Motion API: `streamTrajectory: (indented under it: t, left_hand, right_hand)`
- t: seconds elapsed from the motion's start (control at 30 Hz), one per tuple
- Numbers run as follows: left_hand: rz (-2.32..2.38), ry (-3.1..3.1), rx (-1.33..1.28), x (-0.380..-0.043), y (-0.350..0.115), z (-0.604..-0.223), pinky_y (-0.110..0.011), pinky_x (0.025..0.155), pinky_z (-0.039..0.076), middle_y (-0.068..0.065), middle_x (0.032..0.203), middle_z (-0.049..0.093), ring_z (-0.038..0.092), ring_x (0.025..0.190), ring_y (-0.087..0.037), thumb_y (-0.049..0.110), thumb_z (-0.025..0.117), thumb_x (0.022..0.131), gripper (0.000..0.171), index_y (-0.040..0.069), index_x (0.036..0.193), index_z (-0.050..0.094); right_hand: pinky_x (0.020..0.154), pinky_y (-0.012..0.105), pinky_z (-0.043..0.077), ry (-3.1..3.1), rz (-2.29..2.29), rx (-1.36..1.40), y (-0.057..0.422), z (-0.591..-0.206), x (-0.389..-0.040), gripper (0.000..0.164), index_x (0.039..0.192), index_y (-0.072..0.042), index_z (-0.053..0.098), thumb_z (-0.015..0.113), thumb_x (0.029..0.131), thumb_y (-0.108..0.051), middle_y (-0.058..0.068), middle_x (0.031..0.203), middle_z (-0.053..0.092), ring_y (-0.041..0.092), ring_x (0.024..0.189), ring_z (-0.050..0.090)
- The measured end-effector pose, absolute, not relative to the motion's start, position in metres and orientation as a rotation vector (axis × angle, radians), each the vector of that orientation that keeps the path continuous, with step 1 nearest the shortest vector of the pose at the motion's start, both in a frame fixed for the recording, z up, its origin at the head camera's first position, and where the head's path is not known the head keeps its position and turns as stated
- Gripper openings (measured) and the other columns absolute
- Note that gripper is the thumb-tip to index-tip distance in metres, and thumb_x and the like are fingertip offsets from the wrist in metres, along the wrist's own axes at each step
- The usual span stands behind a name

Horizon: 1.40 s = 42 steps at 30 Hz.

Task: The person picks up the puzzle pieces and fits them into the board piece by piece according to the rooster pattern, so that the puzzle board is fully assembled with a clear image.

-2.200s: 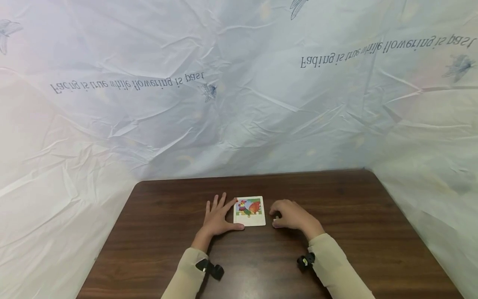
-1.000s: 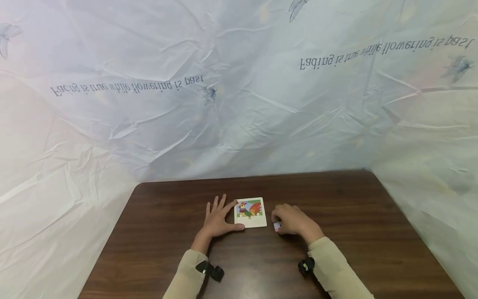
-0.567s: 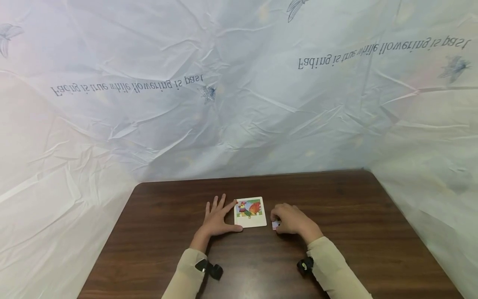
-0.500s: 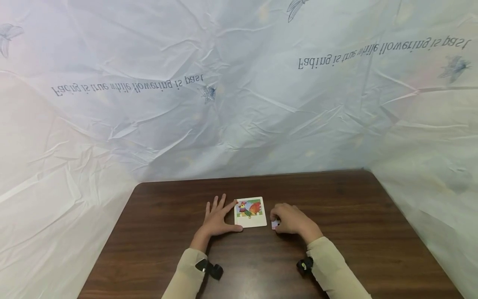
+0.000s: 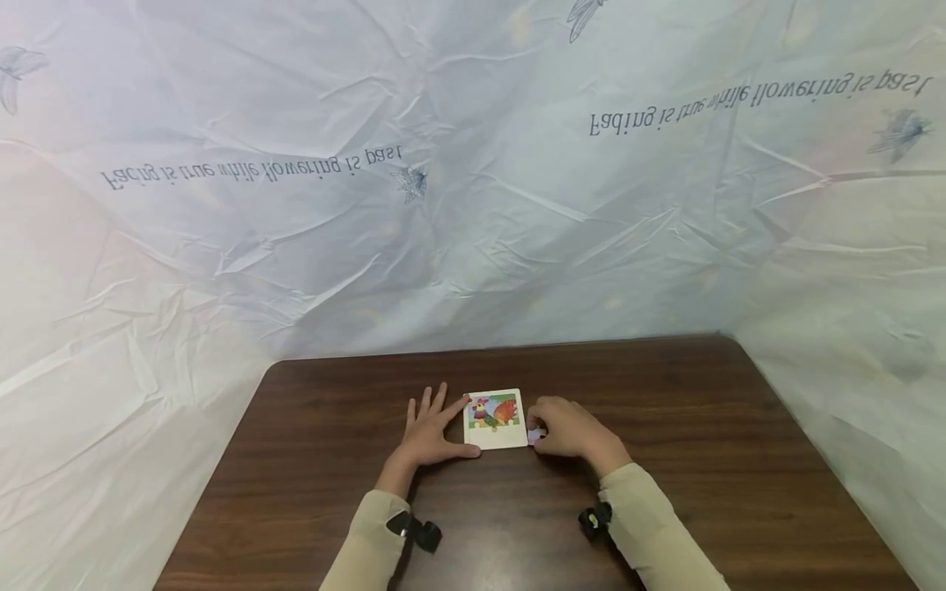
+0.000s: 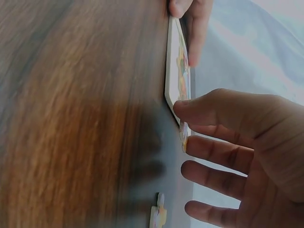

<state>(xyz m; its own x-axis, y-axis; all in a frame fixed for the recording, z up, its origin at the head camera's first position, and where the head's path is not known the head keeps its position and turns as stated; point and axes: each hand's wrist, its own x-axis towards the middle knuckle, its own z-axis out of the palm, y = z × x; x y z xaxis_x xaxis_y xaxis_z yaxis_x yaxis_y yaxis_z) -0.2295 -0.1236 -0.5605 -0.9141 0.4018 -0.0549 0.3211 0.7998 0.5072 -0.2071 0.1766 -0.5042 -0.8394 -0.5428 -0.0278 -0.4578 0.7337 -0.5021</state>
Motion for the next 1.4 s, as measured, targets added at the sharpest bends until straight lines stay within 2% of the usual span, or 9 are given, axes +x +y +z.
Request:
streamTrajectory:
  t: [0.33,0.67,0.9,1.1,1.23,1.4]
  left_hand:
    - [0.746,2.832,0.575,-0.229,-0.123,-0.561,-0.069,0.125,-0.005,-0.016,0.177,0.005,-0.005,0.161,-0.046,0.068,0.085,0.078,0.109,0.03,0.167,0.036]
    - [0.759,2.826,0.586,-0.229,-0.126,-0.563,-0.069,0.124,-0.005,-0.018,0.176,0.005,-0.005,0.16,-0.047,0.066,0.086,0.078,0.109,0.029,0.167,0.035]
    - [0.742,2.832,0.565,-0.23,-0.125,-0.565,-0.068,0.125,-0.006,-0.014,0.177,0.004,-0.006,0.161,-0.044,0.068,0.086,0.077,0.11,0.031,0.167,0.035]
    - [0.751,2.838,0.557,-0.232,-0.124,-0.567,-0.067,0.125,-0.007,-0.012,0.177,0.003,-0.007,0.162,-0.042,0.069,0.086,0.076,0.11,0.033,0.167,0.035]
    - [0.755,2.837,0.56,-0.232,-0.124,-0.566,-0.066,0.125,-0.007,-0.012,0.177,0.003,-0.007,0.162,-0.041,0.069,0.086,0.076,0.111,0.032,0.167,0.035]
    - [0.763,2.838,0.567,-0.231,-0.125,-0.565,-0.067,0.125,-0.006,-0.013,0.177,0.004,-0.006,0.161,-0.043,0.068,0.087,0.076,0.11,0.031,0.167,0.036]
  right_hand:
    - [0.071,0.035,0.05,2.773,-0.74,-0.903,0.159,-0.498,-0.211,0.011,0.102,-0.012,0.074,0.082,0.093,-0.014,-0.001,0.099,0.063,0.011,0.08,0.053]
    - [0.083,0.045,0.057,2.731,-0.801,-0.953,0.136,-0.498,-0.218,0.018,0.109,-0.007,0.075,0.081,0.092,-0.01,0.004,0.109,0.07,0.023,0.096,0.066]
    - [0.076,0.039,0.054,2.739,-0.777,-1.018,0.123,-0.505,-0.224,0.013,0.103,-0.008,0.075,0.079,0.091,-0.006,0.002,0.103,0.067,0.015,0.087,0.059]
    - [0.076,0.039,0.055,2.74,-0.756,-0.997,0.114,-0.507,-0.226,0.015,0.105,-0.009,0.076,0.08,0.09,-0.007,0.0,0.105,0.067,0.017,0.088,0.063]
    - [0.081,0.042,0.057,2.732,-0.734,-0.956,0.109,-0.508,-0.227,0.015,0.107,-0.01,0.076,0.08,0.092,-0.01,0.0,0.109,0.068,0.019,0.095,0.066]
    - [0.075,0.038,0.054,2.728,-0.712,-0.996,0.102,-0.511,-0.228,0.014,0.106,-0.01,0.077,0.08,0.092,-0.009,0.001,0.104,0.067,0.014,0.087,0.06]
